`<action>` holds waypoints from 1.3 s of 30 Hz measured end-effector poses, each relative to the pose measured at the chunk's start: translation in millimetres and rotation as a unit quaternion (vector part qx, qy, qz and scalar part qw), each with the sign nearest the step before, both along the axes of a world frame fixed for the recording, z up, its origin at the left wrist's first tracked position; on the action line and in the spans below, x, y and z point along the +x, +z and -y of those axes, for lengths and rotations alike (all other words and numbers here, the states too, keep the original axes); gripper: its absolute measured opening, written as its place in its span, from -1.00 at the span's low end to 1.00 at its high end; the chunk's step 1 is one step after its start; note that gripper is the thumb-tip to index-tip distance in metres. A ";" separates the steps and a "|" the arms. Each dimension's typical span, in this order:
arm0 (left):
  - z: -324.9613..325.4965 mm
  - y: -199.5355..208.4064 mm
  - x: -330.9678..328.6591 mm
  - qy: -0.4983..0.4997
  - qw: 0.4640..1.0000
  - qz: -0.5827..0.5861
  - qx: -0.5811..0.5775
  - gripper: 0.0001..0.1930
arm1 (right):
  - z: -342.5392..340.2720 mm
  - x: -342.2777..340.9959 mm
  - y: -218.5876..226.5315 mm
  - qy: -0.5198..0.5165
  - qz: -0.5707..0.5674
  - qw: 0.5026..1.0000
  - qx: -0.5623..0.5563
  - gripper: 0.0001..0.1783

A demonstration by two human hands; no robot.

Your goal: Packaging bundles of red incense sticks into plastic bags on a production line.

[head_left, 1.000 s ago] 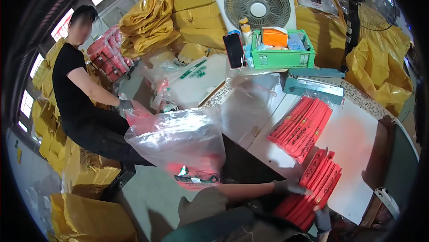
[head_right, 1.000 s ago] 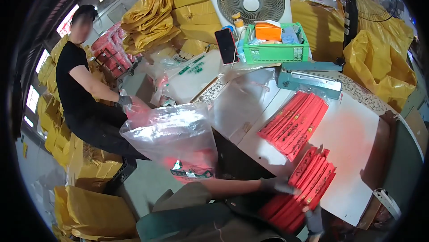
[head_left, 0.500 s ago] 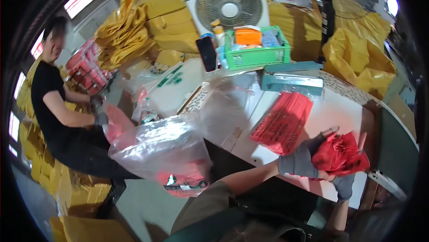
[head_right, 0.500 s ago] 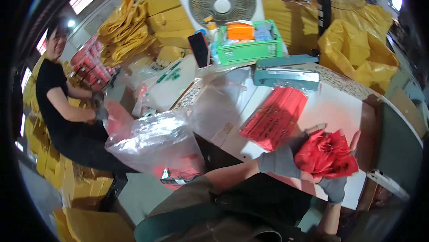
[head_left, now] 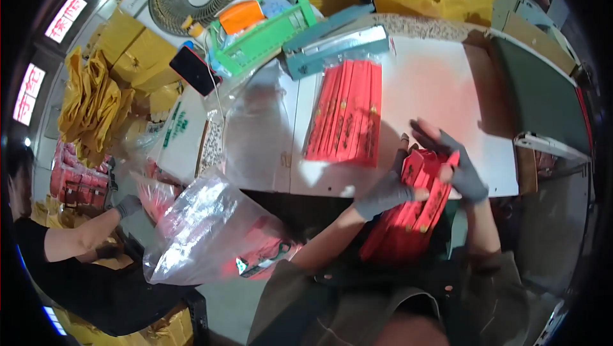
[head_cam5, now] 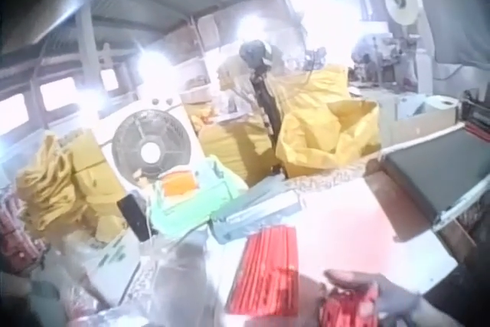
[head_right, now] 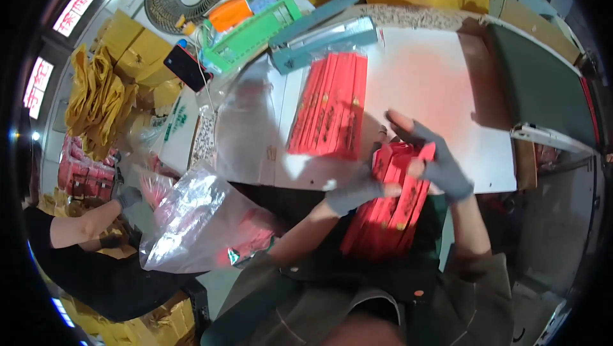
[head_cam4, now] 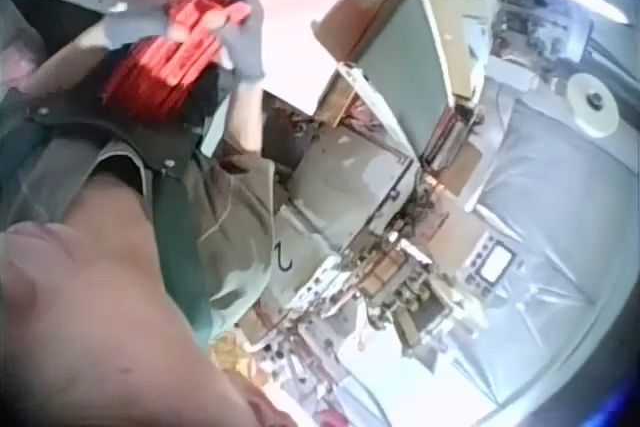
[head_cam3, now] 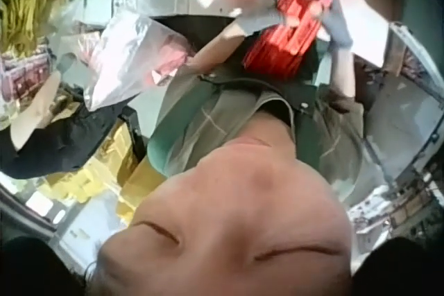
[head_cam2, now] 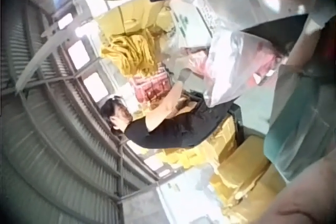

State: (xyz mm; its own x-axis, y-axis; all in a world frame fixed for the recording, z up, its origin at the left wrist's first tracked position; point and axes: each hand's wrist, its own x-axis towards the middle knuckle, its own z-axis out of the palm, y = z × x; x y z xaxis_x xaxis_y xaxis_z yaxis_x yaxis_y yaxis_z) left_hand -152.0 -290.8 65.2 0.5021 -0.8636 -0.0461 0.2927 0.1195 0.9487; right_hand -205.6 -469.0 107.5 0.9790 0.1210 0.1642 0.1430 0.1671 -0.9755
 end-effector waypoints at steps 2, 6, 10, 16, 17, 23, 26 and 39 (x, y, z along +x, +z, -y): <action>3.8 -27.5 -8.1 0.049 0.997 -0.053 -0.032 -0.05 | 1.1 20.1 -8.4 0.068 -0.074 0.995 0.030 -0.19; -29.8 -42.7 -5.0 0.090 0.994 0.011 -0.063 -0.38 | -26.1 56.9 -27.8 0.195 -0.110 0.974 -0.031 -0.62; -105.9 -35.9 40.5 0.164 0.972 0.114 0.123 -0.21 | -43.0 73.8 -35.2 0.179 -0.060 0.974 -0.125 -0.82; -308.3 -63.2 162.8 0.219 0.654 0.402 0.602 -0.74 | -51.1 87.9 -50.2 0.177 -0.075 0.975 -0.115 -0.81; -320.8 -77.5 165.7 0.219 0.654 0.401 0.603 -0.74 | -51.4 88.9 -51.4 0.180 -0.075 0.974 -0.115 -0.81; -327.0 -96.2 177.2 0.304 0.672 0.440 0.512 -0.77 | -51.9 75.6 -58.3 0.143 -0.118 0.980 -0.076 -0.82; -325.3 -106.1 175.4 0.522 0.735 0.270 0.339 -0.57 | -54.4 90.1 -58.3 0.163 -0.097 0.977 -0.094 -0.71; -106.6 -50.3 44.7 0.405 0.881 -0.244 0.018 -0.84 | -58.2 77.3 -62.5 0.111 -0.143 0.978 -0.109 -0.74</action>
